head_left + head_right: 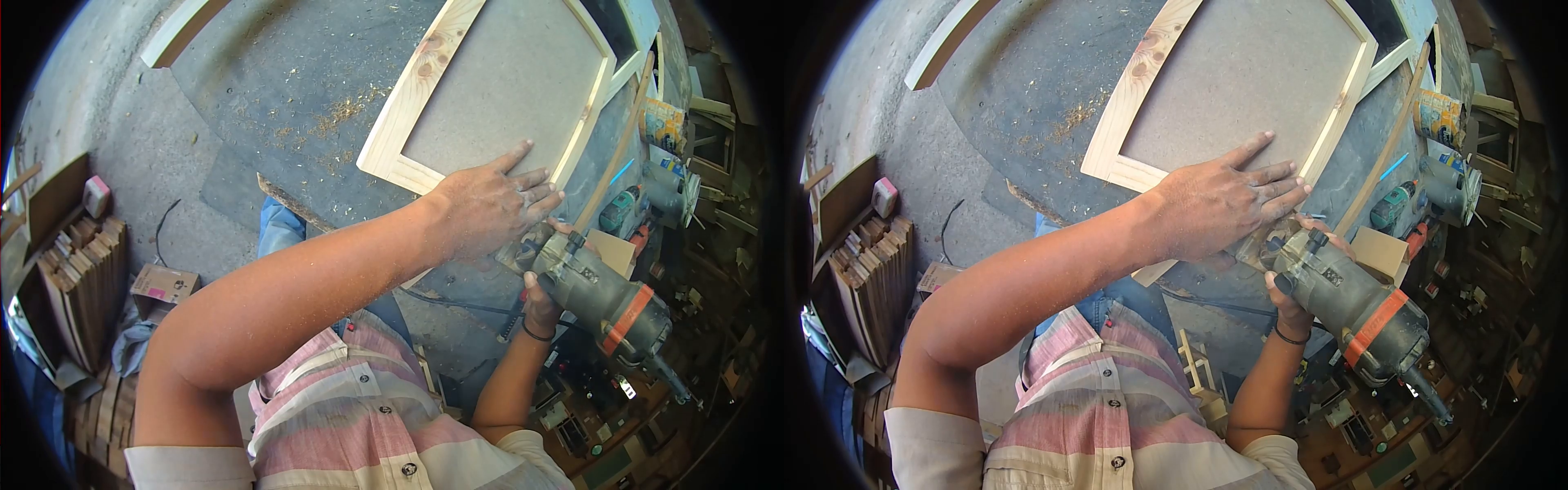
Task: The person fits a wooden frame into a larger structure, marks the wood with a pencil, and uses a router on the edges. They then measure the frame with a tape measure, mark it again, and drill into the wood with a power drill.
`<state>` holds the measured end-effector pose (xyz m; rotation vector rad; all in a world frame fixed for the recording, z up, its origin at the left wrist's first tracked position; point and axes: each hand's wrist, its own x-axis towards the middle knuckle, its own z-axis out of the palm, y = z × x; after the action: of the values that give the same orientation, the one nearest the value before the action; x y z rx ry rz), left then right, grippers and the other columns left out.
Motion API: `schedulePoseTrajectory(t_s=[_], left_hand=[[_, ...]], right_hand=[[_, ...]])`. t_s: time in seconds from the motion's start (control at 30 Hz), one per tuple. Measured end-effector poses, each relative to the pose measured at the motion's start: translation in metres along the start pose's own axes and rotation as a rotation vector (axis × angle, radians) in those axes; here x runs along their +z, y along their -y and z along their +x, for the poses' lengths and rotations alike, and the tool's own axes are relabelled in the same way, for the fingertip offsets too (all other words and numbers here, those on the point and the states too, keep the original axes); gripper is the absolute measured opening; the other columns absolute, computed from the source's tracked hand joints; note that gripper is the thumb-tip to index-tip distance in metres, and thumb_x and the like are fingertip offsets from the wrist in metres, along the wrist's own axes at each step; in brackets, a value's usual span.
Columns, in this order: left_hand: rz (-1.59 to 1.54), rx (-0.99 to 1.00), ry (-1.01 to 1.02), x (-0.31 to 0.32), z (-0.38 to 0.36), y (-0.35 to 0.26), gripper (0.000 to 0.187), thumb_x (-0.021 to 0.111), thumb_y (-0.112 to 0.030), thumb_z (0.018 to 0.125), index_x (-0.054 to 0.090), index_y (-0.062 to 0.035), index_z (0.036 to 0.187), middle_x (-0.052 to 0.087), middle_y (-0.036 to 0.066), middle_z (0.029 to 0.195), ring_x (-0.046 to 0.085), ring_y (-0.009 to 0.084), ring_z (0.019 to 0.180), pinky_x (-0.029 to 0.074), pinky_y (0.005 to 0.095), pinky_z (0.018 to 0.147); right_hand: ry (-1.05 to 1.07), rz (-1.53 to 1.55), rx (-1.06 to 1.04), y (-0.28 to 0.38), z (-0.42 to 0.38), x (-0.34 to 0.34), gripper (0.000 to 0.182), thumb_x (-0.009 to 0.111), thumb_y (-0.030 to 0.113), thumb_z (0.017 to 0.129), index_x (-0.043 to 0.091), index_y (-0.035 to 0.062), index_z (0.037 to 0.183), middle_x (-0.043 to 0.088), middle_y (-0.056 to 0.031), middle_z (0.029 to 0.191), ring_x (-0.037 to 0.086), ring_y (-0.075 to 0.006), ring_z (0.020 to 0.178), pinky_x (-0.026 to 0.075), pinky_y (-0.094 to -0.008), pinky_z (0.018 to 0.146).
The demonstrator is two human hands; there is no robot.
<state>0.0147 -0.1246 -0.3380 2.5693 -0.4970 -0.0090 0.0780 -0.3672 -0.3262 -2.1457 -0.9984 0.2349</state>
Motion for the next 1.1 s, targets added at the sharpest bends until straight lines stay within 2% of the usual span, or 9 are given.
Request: schedulePoseTrajectory(t_s=[0.23, 0.33, 0.43, 0.53, 0.57, 0.7, 0.9, 1.1], left_hand=[[-0.025, -0.009, 0.023, -0.003, 0.0, 0.0, 0.106, 0.088, -0.051, 0.062, 0.04, -0.0116, 0.148, 0.048, 0.002, 0.15, 0.039, 0.0195, 0.142, 0.014, 0.0448, 0.128], [-0.05, 0.006, 0.019, -0.002, 0.001, 0.0, 0.103, 0.087, -0.05, 0.063, 0.041, -0.01, 0.147, 0.049, 0.004, 0.148, 0.039, 0.0206, 0.142, 0.015, 0.0453, 0.127], [-0.062, -0.012, -0.034, 0.003, 0.001, -0.002, 0.102, 0.084, -0.051, 0.064, 0.042, -0.0083, 0.146, 0.049, 0.006, 0.148, 0.039, 0.0214, 0.142, 0.015, 0.0463, 0.127], [-0.026, 0.005, -0.052, 0.003, -0.001, -0.001, 0.103, 0.081, -0.055, 0.065, 0.041, -0.0071, 0.147, 0.048, 0.007, 0.149, 0.039, 0.0219, 0.143, 0.016, 0.0469, 0.127], [-0.022, 0.01, -0.058, 0.004, 0.0, -0.001, 0.104, 0.081, -0.055, 0.065, 0.04, -0.0068, 0.147, 0.047, 0.007, 0.15, 0.038, 0.0218, 0.143, 0.015, 0.047, 0.127], [0.008, 0.021, -0.061, 0.005, 0.0, 0.0, 0.108, 0.082, -0.055, 0.063, 0.038, -0.0059, 0.148, 0.047, 0.009, 0.15, 0.038, 0.0218, 0.143, 0.015, 0.0469, 0.127], [0.023, 0.013, -0.032, -0.001, -0.002, -0.002, 0.11, 0.084, -0.055, 0.061, 0.038, -0.0054, 0.148, 0.047, 0.01, 0.15, 0.038, 0.0218, 0.143, 0.016, 0.0466, 0.126], [-0.012, 0.025, -0.009, 0.0, -0.003, -0.001, 0.107, 0.084, -0.052, 0.064, 0.038, -0.0063, 0.149, 0.047, 0.011, 0.15, 0.04, 0.0215, 0.142, 0.014, 0.0464, 0.127]], right_hand=[[-0.017, 0.05, -0.018, 0.001, 0.003, 0.004, 0.083, 0.073, 0.035, 0.075, 0.028, 0.0038, 0.137, 0.05, -0.0205, 0.133, 0.051, -0.0316, 0.124, 0.041, -0.044, 0.108], [-0.093, 0.127, 0.032, 0.005, 0.005, 0.006, 0.08, 0.073, 0.033, 0.072, 0.033, 0.0034, 0.135, 0.052, -0.0191, 0.131, 0.053, -0.0302, 0.122, 0.042, -0.0428, 0.106], [0.0, -0.043, 0.074, 0.007, 0.007, -0.002, 0.075, 0.075, 0.027, 0.065, 0.044, 0.0027, 0.129, 0.058, -0.013, 0.124, 0.056, -0.0248, 0.113, 0.044, -0.0387, 0.101], [0.095, -0.064, 0.021, -0.003, 0.009, -0.008, 0.076, 0.075, 0.026, 0.064, 0.045, 0.0024, 0.13, 0.058, -0.0119, 0.125, 0.057, -0.0234, 0.111, 0.044, -0.0376, 0.1], [-0.104, 0.184, 0.061, -0.002, 0.003, 0.009, 0.077, 0.076, 0.023, 0.065, 0.042, 0.0022, 0.132, 0.058, -0.0132, 0.125, 0.057, -0.0232, 0.111, 0.044, -0.0382, 0.101], [-0.118, 0.438, 0.15, 0.007, 0.002, 0.01, 0.082, 0.08, 0.013, 0.066, 0.036, 0.0029, 0.135, 0.055, -0.0163, 0.126, 0.057, -0.0246, 0.114, 0.045, -0.0392, 0.102], [-0.158, 0.53, 0.186, 0.01, 0.003, 0.014, 0.083, 0.08, 0.011, 0.065, 0.037, 0.0028, 0.135, 0.056, -0.0178, 0.128, 0.057, -0.0256, 0.115, 0.045, -0.0393, 0.102], [-0.102, 0.458, 0.155, 0.001, 0.004, 0.01, 0.084, 0.079, 0.012, 0.064, 0.037, 0.002, 0.136, 0.056, -0.0182, 0.127, 0.059, -0.0251, 0.112, 0.047, -0.0392, 0.101]])
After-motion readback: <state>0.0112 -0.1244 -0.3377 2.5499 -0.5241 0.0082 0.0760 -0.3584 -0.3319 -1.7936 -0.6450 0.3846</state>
